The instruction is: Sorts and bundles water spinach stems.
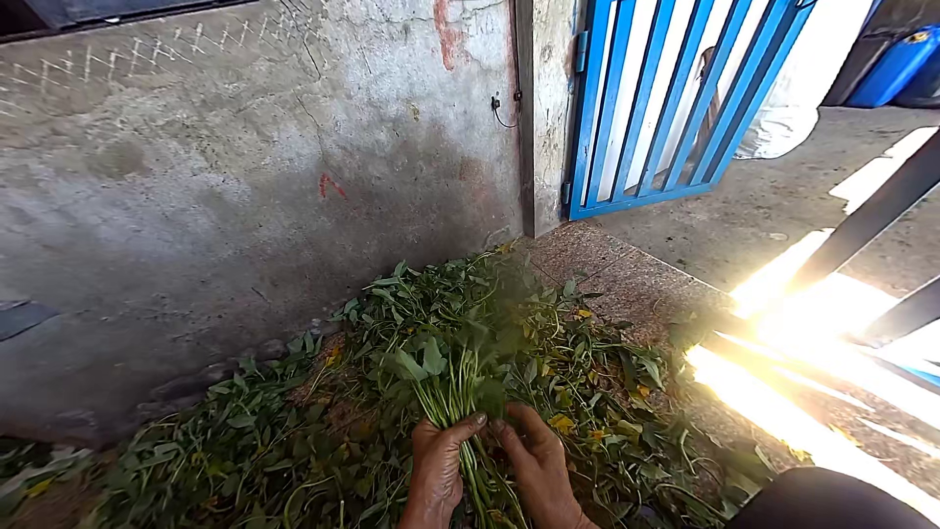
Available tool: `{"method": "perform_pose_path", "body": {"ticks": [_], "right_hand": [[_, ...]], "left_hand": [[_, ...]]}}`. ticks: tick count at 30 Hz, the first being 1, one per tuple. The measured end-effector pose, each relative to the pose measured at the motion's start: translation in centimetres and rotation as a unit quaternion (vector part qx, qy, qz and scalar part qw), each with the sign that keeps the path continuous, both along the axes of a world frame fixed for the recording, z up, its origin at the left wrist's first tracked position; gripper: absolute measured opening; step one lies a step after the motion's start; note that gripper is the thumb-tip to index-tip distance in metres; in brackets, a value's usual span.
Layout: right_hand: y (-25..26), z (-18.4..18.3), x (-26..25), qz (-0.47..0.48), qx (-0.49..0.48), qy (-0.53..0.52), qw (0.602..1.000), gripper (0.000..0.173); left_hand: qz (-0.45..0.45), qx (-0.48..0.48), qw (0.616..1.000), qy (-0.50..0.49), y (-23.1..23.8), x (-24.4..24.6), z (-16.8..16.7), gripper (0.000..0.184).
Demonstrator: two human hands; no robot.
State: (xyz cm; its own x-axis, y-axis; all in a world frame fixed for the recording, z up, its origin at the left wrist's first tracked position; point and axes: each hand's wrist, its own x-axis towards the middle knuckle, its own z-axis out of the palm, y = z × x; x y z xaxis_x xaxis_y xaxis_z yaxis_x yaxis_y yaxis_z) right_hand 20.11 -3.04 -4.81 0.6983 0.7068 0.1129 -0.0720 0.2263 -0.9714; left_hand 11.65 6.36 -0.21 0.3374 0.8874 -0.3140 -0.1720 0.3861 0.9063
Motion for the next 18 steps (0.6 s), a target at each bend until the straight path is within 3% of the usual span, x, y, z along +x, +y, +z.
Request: {"method": "perform_pose_path", "body": {"ticks": [2, 4, 6, 8, 9, 11, 13, 14, 15, 18], "right_hand": [[0.1, -0.7, -0.4, -0.05, 0.016, -0.068, 0.996, 0.015], [-0.2, -2.0, -0.1, -0.068, 0.006, -0.233, 0.97, 0.018], [-1.1, -2.8, 0.3, -0.081, -0.002, -0.417, 0.905, 0.016], [-2.9, -3.3, 0.6, -0.045, -0.037, -0.524, 0.85, 0.013], [-4.3, -3.4, 0.6, 0.002, -0.089, -0.542, 0.836, 0.011], [-6.7, -2.3, 1.0, 0.183, -0.308, -0.486, 0.797, 0.016], [-6.6, -1.1, 2.3, 0.336, -0.524, -0.367, 0.692, 0.035], [-6.3, -0.7, 2.8, 0.347, -0.564, -0.349, 0.664, 0.04], [-6.1, -0.1, 3.2, 0.324, -0.56, -0.354, 0.675, 0.039], [-5.5, 0.8, 2.8, 0.156, -0.362, -0.421, 0.817, 0.035]], "left_hand": [[0.01, -0.013, 1.0, -0.003, 0.1, -0.1, -0.1, 0.028], [0.037, -0.007, 0.999, 0.003, 0.1, 0.0, 0.0, 0.027], [0.076, 0.012, 0.997, 0.019, 0.3, -0.1, 0.4, 0.028], [0.112, 0.022, 0.993, 0.013, 1.0, -0.4, 0.7, 0.027], [0.123, 0.023, 0.992, 0.012, 1.4, -0.8, 0.9, 0.027], [0.131, 0.033, 0.991, 0.015, 1.8, -1.2, 1.1, 0.025], [0.121, 0.042, 0.992, 0.018, 1.7, -1.4, 1.0, 0.026], [0.111, 0.041, 0.993, 0.018, 1.6, -1.3, 0.9, 0.027], [0.099, 0.039, 0.994, 0.018, 1.5, -1.2, 0.8, 0.028], [0.063, 0.035, 0.997, 0.018, 0.5, -0.4, 0.3, 0.029]]}}
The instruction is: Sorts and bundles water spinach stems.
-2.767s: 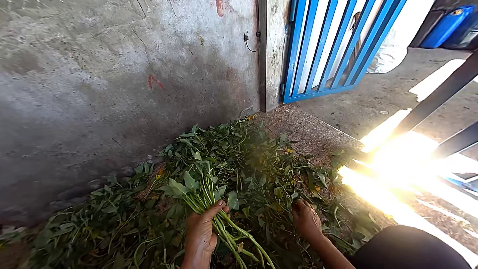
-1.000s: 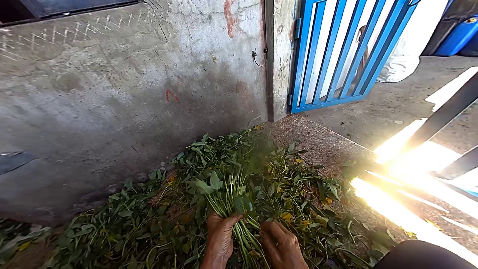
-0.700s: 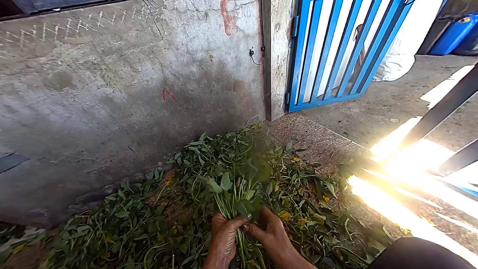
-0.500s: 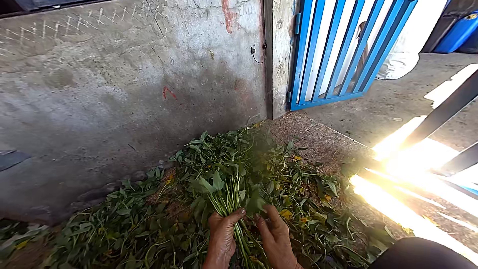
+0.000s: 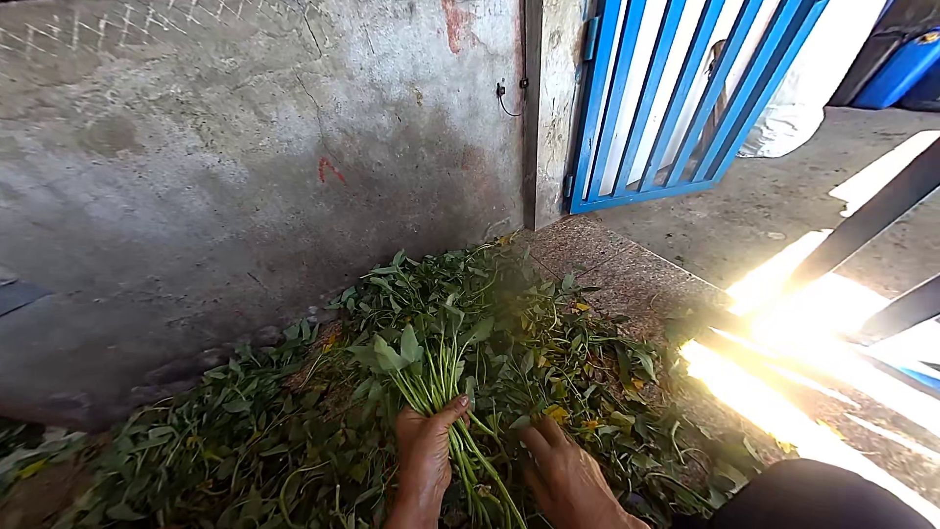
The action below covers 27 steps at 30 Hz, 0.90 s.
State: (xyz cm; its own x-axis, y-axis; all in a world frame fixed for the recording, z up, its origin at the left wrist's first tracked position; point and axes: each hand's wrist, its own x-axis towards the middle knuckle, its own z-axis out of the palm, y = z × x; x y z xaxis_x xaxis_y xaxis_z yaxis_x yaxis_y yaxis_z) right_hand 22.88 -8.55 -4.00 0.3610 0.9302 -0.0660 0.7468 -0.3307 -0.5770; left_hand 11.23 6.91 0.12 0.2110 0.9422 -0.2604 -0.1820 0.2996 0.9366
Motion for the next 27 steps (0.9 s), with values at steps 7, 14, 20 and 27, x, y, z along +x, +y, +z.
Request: {"method": "perform_pose_path", "body": {"ticks": [7, 14, 20, 27], "right_hand": [[3.9, -1.4, -1.7, 0.03, 0.221, 0.101, 0.969, 0.027], [4.6, -2.7, -3.8, -0.053, 0.212, 0.055, 0.974, 0.035], [4.2, -3.7, -3.7, -0.045, 0.079, 0.205, 0.974, 0.076], [6.7, -14.7, 5.1, -0.151, -0.265, 0.125, 0.944, 0.047]], "left_hand": [[-0.017, -0.002, 1.0, 0.013, -0.2, -0.1, -0.1, 0.029], [-0.015, 0.007, 0.999, 0.04, -0.7, 0.1, -0.4, 0.026], [0.023, 0.018, 0.999, 0.043, -0.4, 0.0, -0.3, 0.025], [0.184, 0.045, 0.981, -0.029, 2.2, -1.9, 1.3, 0.026]]}}
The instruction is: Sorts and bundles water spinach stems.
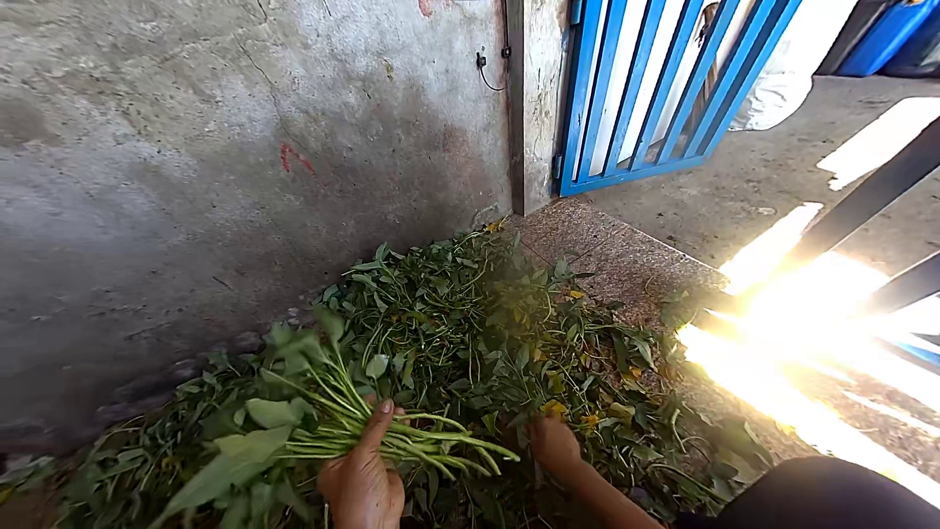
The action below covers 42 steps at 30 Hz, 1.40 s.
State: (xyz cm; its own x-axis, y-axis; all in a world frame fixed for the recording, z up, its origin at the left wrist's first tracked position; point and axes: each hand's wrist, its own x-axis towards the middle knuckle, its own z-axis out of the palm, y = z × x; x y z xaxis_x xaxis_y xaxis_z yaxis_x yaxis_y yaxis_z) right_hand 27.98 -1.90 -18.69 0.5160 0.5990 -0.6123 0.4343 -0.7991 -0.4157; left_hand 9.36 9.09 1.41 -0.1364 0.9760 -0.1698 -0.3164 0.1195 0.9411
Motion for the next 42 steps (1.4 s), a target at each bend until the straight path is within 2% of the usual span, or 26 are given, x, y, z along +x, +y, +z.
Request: {"method": "perform_pose_path", "body": {"ticks": [3, 7, 10, 12, 14, 15, 16, 18, 23, 31, 33, 37, 42], "right_hand": [[0.5, -3.4, 1.7, 0.044, -0.108, -0.067, 0.991, 0.053], [0.7, -4.7, 2.5, 0.068, -0.118, -0.083, 0.987, 0.052], [0.7, -3.9, 3.3, -0.01, -0.032, -0.03, 0.999, 0.046], [0.4, -2.4, 3.4, -0.04, 0.114, 0.005, 0.993, 0.041], [-0.3, -1.0, 2.9, -0.093, 0.276, 0.088, 0.953, 0.034], [-0.7, -0.4, 2.6, -0.14, 0.316, 0.16, 0.925, 0.031], [-1.0, 0.1, 2.3, -0.195, 0.324, 0.224, 0.898, 0.03], [-1.4, 1.0, 1.5, -0.264, 0.341, 0.274, 0.859, 0.029], [-2.6, 4.9, -1.0, -0.34, 0.457, 0.363, 0.738, 0.021], [-3.5, 8.9, -4.7, -0.284, 0.517, 0.452, 0.67, 0.023], [-3.5, 9.5, -5.7, -0.261, 0.522, 0.459, 0.67, 0.021], [-3.8, 9.3, -7.0, -0.168, 0.541, 0.409, 0.716, 0.019], [-4.0, 9.3, -6.7, -0.106, 0.544, 0.379, 0.741, 0.017]], "left_hand": [[-0.075, -0.077, 0.994, -0.015, -0.5, 0.2, -0.3, 0.017], [-0.116, -0.106, 0.987, -0.015, -0.6, 0.8, -0.6, 0.017], [-0.112, -0.089, 0.99, -0.007, -0.3, 0.7, -0.7, 0.018], [-0.111, -0.078, 0.991, 0.0, -0.2, 0.7, -0.8, 0.017], [-0.107, -0.08, 0.991, 0.006, -0.3, 0.9, -0.9, 0.015], [-0.105, -0.085, 0.991, 0.008, -0.4, 1.0, -1.0, 0.015], [-0.102, -0.088, 0.991, 0.013, -0.6, 1.1, -1.1, 0.016], [-0.095, -0.087, 0.991, 0.022, -0.7, 1.4, -1.2, 0.018], [-0.073, -0.09, 0.993, 0.021, -1.2, 1.7, -1.4, 0.022], [-0.079, -0.092, 0.992, 0.021, -2.0, 2.2, -2.1, 0.025], [-0.102, -0.103, 0.989, 0.011, -2.1, 2.4, -2.3, 0.025], [-0.16, -0.107, 0.981, 0.014, -2.2, 2.4, -2.2, 0.026], [-0.213, -0.078, 0.973, 0.041, -2.4, 1.9, -2.0, 0.023]]}}
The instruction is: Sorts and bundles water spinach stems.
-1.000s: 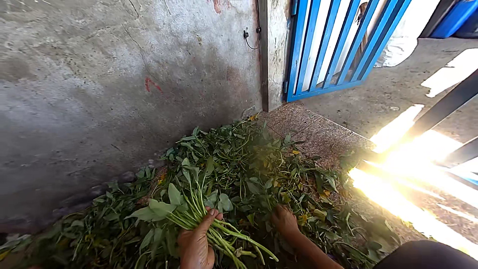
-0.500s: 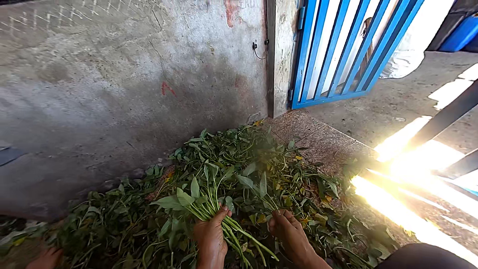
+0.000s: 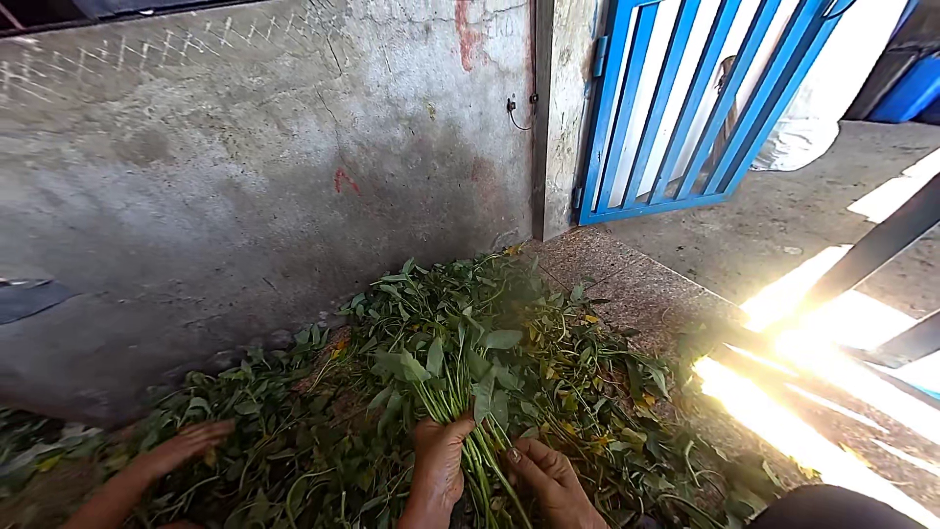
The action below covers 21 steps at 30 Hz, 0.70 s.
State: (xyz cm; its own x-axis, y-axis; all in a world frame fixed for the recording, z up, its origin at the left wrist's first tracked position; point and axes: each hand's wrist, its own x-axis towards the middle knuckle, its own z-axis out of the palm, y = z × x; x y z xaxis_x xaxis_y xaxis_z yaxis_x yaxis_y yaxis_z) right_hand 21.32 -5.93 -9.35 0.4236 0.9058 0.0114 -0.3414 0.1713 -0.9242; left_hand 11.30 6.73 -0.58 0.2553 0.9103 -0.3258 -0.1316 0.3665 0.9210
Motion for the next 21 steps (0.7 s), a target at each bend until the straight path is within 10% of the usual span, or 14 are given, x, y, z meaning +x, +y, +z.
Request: {"method": "perform_pose_path", "body": {"ticks": [16, 21], "right_hand": [[-0.1, 0.4, 0.4, 0.022, -0.053, -0.046, 0.997, 0.023], [2.2, 3.1, 0.1, -0.069, -0.097, -0.081, 0.99, 0.056]], "left_hand": [[-0.084, 0.045, 0.995, 0.023, -0.2, 0.0, 0.0, 0.037], [-0.09, 0.093, 0.99, 0.064, -0.9, 0.6, -0.4, 0.036]]}}
